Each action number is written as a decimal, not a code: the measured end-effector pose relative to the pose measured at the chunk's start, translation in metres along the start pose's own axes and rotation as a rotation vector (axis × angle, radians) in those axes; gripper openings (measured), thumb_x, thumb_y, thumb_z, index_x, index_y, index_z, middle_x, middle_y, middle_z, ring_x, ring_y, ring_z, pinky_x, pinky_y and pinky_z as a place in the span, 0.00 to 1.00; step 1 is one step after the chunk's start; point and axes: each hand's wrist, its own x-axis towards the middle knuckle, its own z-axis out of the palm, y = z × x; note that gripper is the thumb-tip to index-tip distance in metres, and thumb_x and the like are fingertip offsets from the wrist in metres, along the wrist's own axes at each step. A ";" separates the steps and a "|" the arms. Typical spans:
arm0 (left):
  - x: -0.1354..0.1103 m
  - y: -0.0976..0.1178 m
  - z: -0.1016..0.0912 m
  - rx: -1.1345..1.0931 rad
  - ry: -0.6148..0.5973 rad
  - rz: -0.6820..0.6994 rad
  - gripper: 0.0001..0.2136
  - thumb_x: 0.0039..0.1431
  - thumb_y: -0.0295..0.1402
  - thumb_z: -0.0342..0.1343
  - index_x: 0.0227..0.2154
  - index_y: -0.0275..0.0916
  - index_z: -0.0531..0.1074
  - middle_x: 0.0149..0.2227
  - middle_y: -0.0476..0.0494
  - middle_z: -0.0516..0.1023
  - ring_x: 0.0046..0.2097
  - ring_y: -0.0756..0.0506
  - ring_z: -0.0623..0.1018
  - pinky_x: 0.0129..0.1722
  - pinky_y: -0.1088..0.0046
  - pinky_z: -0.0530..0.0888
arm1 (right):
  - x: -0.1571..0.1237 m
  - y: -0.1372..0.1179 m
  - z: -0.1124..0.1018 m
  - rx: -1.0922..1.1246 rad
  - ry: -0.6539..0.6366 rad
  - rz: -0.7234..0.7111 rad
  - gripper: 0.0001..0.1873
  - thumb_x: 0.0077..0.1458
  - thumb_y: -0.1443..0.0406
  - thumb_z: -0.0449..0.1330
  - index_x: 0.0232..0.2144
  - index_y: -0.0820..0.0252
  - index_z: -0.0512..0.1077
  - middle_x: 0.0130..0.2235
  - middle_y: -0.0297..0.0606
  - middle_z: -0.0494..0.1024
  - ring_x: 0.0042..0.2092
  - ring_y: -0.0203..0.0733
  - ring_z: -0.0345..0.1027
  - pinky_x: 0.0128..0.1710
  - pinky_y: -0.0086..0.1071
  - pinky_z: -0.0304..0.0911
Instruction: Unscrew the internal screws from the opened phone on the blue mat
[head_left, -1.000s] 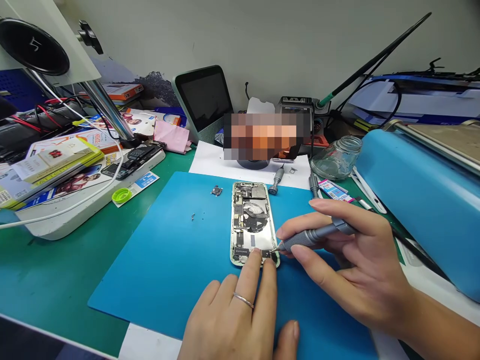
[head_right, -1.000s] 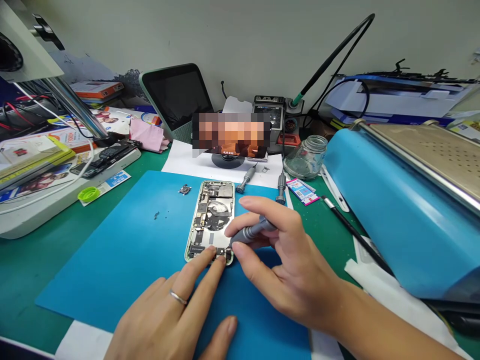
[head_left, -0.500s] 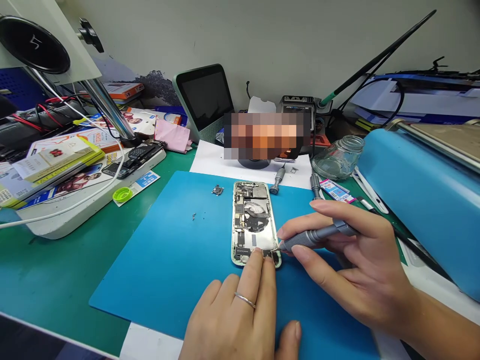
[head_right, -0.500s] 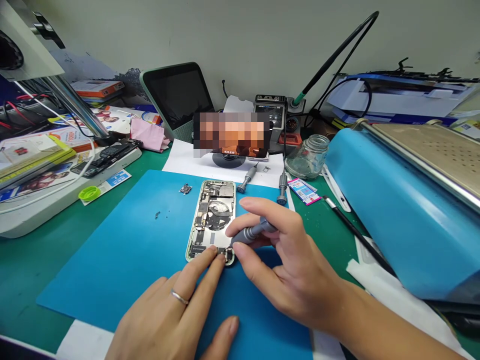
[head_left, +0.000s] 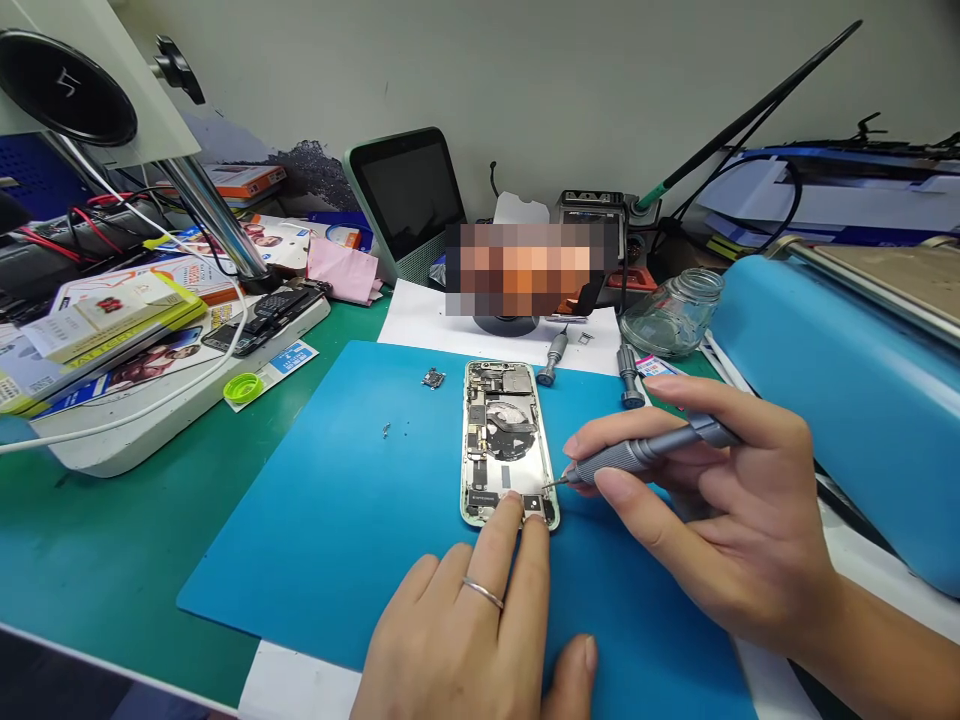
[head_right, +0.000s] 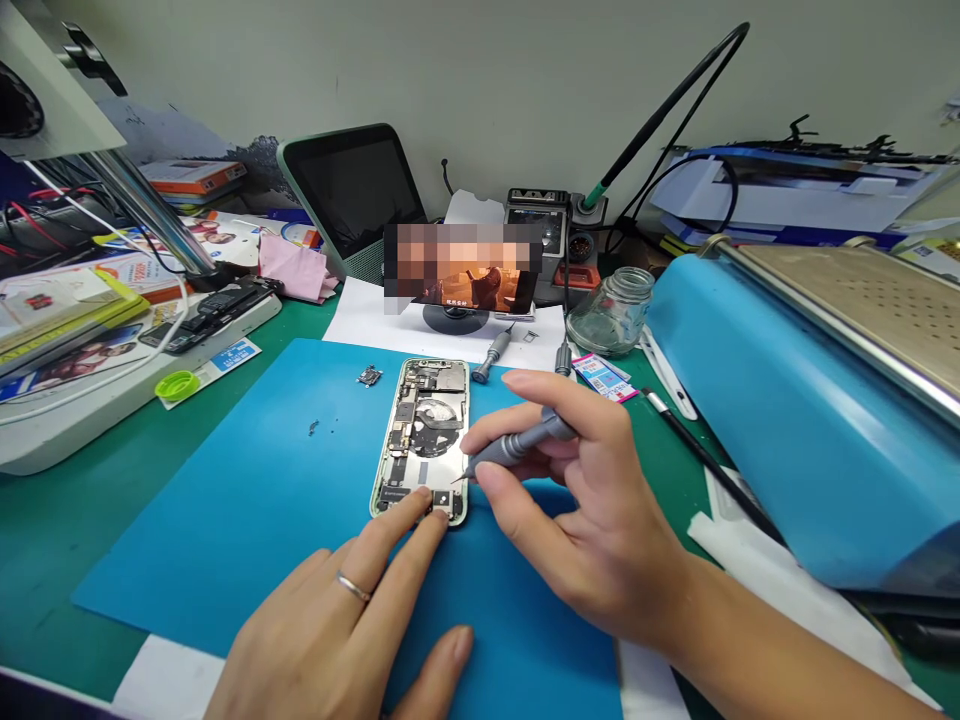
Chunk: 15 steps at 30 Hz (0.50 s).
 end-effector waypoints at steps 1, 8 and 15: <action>0.001 0.000 -0.001 0.004 0.000 0.001 0.22 0.77 0.39 0.40 0.56 0.36 0.77 0.58 0.38 0.83 0.37 0.44 0.86 0.30 0.66 0.78 | 0.000 0.000 0.000 0.004 -0.001 0.006 0.35 0.64 0.77 0.62 0.66 0.42 0.62 0.45 0.36 0.81 0.43 0.42 0.84 0.38 0.33 0.84; 0.002 0.000 -0.003 0.015 0.007 0.004 0.22 0.77 0.40 0.40 0.55 0.36 0.77 0.56 0.39 0.84 0.34 0.45 0.85 0.30 0.66 0.79 | 0.001 -0.002 0.000 -0.015 -0.096 -0.016 0.36 0.64 0.78 0.61 0.67 0.44 0.61 0.46 0.37 0.81 0.45 0.40 0.83 0.40 0.29 0.83; 0.001 0.000 -0.001 0.001 0.011 -0.004 0.22 0.76 0.40 0.41 0.56 0.36 0.76 0.56 0.38 0.84 0.35 0.44 0.85 0.29 0.65 0.79 | 0.000 0.000 0.001 -0.025 -0.091 -0.011 0.35 0.64 0.77 0.62 0.66 0.43 0.62 0.46 0.37 0.81 0.45 0.42 0.83 0.39 0.30 0.84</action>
